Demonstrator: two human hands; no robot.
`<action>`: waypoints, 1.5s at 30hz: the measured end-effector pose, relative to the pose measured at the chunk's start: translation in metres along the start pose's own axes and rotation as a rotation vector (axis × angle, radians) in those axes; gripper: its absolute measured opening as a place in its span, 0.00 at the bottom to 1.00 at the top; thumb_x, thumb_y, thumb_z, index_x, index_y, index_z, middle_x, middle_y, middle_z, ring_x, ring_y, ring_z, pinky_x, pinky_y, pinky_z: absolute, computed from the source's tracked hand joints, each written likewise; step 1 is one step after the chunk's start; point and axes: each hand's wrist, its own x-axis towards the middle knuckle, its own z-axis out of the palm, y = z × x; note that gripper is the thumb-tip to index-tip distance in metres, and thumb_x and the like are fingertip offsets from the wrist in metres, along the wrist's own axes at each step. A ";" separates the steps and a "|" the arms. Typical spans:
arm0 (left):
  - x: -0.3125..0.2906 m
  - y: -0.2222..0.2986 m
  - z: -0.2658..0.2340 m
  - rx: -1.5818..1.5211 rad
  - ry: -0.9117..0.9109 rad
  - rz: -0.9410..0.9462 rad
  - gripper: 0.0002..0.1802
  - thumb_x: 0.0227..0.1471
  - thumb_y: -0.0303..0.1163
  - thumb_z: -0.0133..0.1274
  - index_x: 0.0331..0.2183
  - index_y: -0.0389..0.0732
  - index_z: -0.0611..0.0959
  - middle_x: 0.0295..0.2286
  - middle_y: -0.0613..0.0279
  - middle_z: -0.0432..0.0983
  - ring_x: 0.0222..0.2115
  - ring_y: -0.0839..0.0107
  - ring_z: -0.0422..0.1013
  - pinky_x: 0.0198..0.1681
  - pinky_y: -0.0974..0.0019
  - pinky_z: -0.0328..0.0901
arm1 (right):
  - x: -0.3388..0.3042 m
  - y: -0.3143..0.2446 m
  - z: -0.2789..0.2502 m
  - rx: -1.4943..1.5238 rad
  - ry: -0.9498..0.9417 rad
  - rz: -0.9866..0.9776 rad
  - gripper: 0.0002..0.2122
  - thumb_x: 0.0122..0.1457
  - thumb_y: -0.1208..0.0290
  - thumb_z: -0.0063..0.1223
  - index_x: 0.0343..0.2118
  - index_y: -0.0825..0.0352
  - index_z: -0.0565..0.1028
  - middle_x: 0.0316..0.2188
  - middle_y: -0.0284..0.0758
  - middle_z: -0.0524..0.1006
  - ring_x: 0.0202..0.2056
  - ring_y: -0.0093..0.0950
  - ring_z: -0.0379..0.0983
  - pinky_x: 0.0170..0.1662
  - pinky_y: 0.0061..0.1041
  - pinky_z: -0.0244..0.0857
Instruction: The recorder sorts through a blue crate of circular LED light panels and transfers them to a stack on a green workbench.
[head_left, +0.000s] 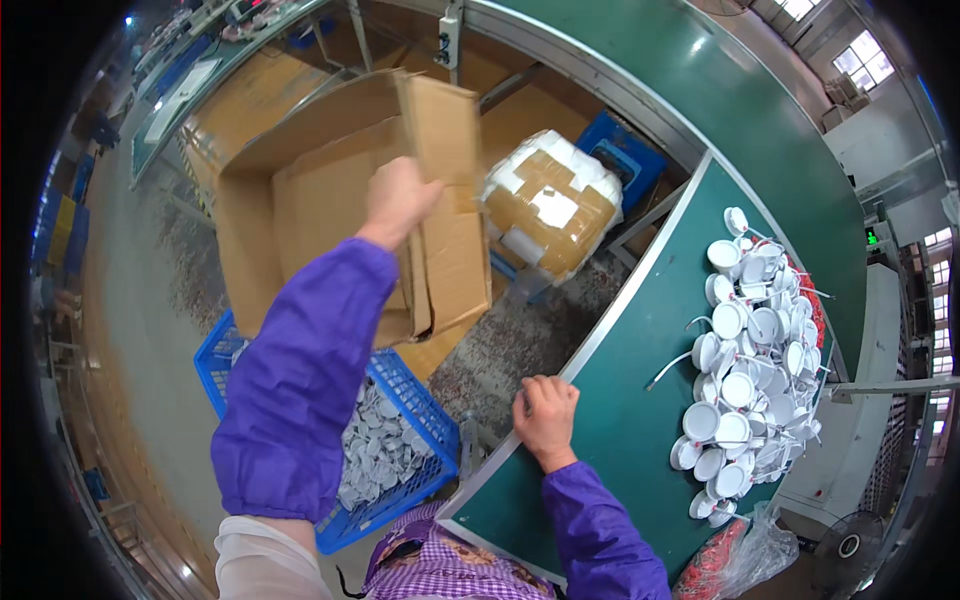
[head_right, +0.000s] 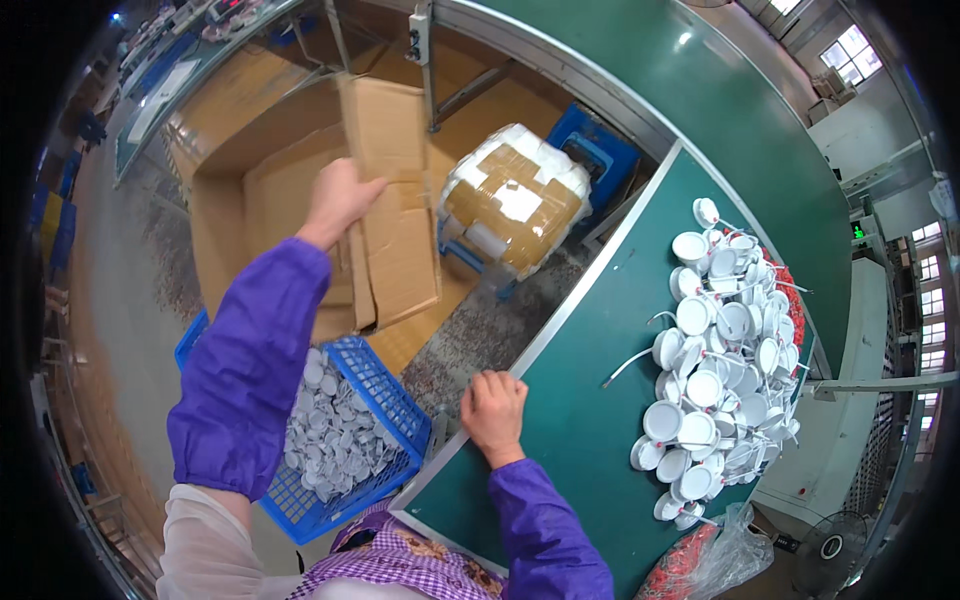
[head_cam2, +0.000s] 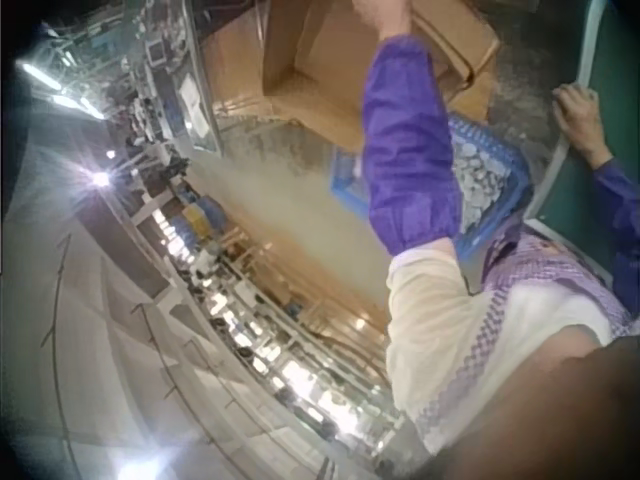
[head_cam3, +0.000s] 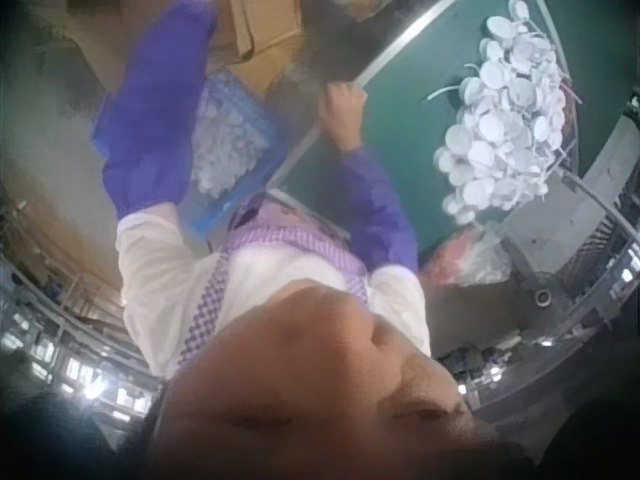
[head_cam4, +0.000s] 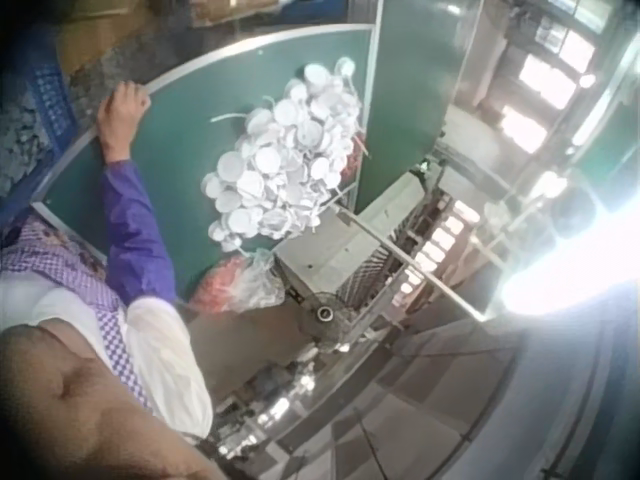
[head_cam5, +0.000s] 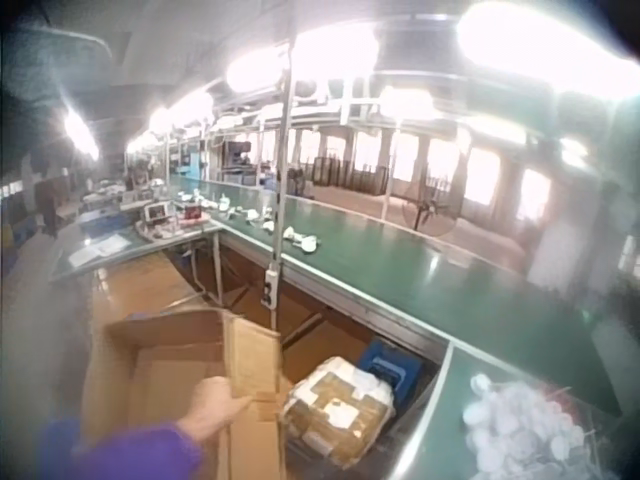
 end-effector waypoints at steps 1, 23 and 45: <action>0.014 0.026 0.012 0.078 -0.015 0.018 0.14 0.42 0.35 0.56 0.29 0.35 0.83 0.28 0.44 0.78 0.32 0.53 0.76 0.34 0.55 0.70 | 0.000 -0.001 -0.001 0.015 -0.001 0.001 0.08 0.45 0.72 0.54 0.31 0.64 0.73 0.33 0.33 0.74 0.39 0.32 0.68 0.43 0.35 0.55; -0.006 0.149 0.310 -0.083 -0.374 0.525 0.09 0.42 0.26 0.50 0.28 0.39 0.83 0.30 0.50 0.78 0.33 0.53 0.75 0.34 0.56 0.69 | -0.001 -0.014 0.014 0.582 0.205 0.318 0.21 0.44 0.61 0.56 0.38 0.71 0.74 0.40 0.39 0.75 0.44 0.42 0.66 0.46 0.39 0.54; -0.621 -0.358 0.133 0.111 -0.423 -0.437 0.19 0.40 0.30 0.56 0.38 0.38 0.75 0.33 0.49 0.73 0.37 0.50 0.70 0.38 0.49 0.65 | -0.029 -0.012 0.033 -0.147 -0.038 -0.131 0.08 0.51 0.71 0.53 0.34 0.64 0.77 0.34 0.36 0.77 0.40 0.37 0.70 0.47 0.36 0.59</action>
